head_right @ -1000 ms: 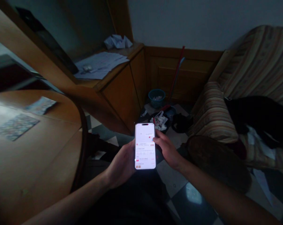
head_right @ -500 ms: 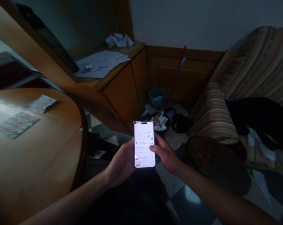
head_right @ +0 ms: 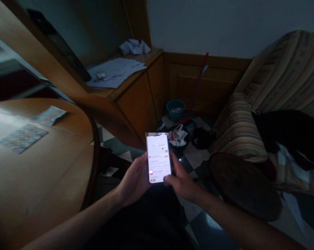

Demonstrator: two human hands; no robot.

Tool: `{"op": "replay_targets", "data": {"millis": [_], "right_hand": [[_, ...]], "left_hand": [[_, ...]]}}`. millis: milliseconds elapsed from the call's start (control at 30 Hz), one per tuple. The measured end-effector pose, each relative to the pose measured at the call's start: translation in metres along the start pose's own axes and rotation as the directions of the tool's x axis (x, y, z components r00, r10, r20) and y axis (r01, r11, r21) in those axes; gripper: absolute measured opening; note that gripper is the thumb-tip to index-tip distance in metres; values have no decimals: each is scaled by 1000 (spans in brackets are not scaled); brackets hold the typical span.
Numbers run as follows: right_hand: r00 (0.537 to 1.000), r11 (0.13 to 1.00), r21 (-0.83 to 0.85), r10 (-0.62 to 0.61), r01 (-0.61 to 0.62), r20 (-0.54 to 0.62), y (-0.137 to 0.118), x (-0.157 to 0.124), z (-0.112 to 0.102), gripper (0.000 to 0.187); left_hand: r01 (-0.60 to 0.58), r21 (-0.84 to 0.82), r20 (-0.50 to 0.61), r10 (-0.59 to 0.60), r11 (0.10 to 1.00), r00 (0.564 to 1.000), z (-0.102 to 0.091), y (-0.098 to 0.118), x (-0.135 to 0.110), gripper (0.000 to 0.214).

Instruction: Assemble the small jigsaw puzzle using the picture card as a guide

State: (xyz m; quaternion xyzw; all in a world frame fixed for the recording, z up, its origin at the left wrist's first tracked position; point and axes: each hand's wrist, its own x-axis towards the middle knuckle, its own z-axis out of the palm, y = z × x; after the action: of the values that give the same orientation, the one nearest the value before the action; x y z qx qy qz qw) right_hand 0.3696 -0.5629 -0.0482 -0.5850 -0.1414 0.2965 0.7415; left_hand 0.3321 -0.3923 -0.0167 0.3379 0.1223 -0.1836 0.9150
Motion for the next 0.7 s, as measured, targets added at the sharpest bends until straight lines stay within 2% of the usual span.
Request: {"op": "replay_targets", "data": {"millis": [133, 267, 467, 700], "right_hand": [[1000, 999, 41, -14, 13, 17, 1, 0, -1, 78], [1000, 995, 101, -25, 24, 4, -2, 6, -3, 63], [996, 1000, 8, -6, 7, -94, -2, 13, 5, 55], [992, 1000, -12, -1, -1, -129, 5, 13, 8, 51]], "left_hand": [[-14, -1, -2, 14, 1000, 1000, 3, 1, -1, 45], [-10, 11, -13, 10, 1000, 1000, 6, 2, 0, 46], [0, 85, -60, 5, 996, 998, 5, -1, 1, 49], [-25, 110, -75, 34, 994, 997, 6, -1, -4, 50]]}}
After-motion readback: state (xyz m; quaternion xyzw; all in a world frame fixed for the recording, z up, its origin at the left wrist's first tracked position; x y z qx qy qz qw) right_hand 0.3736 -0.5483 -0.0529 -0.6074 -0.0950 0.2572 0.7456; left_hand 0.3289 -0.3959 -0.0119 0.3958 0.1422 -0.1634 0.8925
